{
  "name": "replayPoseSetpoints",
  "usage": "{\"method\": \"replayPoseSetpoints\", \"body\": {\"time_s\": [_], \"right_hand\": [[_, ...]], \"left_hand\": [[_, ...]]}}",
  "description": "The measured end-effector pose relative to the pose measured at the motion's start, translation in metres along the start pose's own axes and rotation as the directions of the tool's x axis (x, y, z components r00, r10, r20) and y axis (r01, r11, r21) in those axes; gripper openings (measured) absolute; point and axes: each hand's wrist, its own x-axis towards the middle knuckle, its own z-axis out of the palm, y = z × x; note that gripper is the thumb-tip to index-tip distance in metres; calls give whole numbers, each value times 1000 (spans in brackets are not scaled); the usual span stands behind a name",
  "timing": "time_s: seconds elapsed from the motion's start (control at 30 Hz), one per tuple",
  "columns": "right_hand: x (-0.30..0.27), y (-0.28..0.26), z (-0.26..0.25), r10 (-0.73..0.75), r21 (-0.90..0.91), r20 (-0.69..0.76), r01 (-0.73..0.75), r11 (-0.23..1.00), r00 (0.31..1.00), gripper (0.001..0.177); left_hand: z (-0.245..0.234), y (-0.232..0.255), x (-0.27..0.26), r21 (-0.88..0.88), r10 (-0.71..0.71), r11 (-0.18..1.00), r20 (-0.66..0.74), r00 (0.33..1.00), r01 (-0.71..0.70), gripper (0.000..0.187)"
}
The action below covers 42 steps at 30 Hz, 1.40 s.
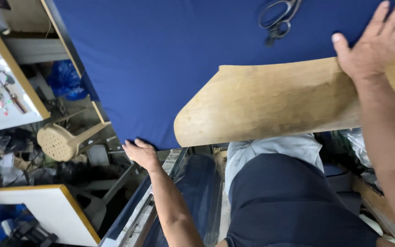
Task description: The person traces a pattern onto a blue fabric using a ruler and chalk, then cuts the fabric along the marked lines with shears. They remove the pattern and weights, fold the cut fabric, and place it aside.
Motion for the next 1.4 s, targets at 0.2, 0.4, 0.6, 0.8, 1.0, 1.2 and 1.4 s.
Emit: {"method": "replayPoseSetpoints", "body": {"time_s": [0.2,0.4,0.6,0.8,1.0,1.2,1.4], "right_hand": [[0,8,12,-76,-113,-136,61,992,988,95],[-5,-9,-4,66,44,-15,-65,997,998,94],[-43,9,12,67,18,14,-67,998,998,91],[-99,65,50,19,-122,-28,-22,992,999,100],[-139,85,61,-16,-130,-66,8,992,998,101],[-158,82,55,19,-92,-51,-23,995,999,100],[-155,56,43,-75,-110,-71,67,992,995,96]], "left_hand": [[16,-44,35,-610,-800,223,331,501,760,73],[4,-37,26,-681,-803,82,388,453,728,76],[3,-65,-9,-572,-796,283,307,521,770,62],[21,-113,-55,-466,-822,313,303,482,828,61],[38,-152,-84,-306,-815,418,290,502,855,59],[48,-175,-89,206,-676,733,317,665,648,73],[9,-131,-64,-113,-596,780,164,786,615,74]]}}
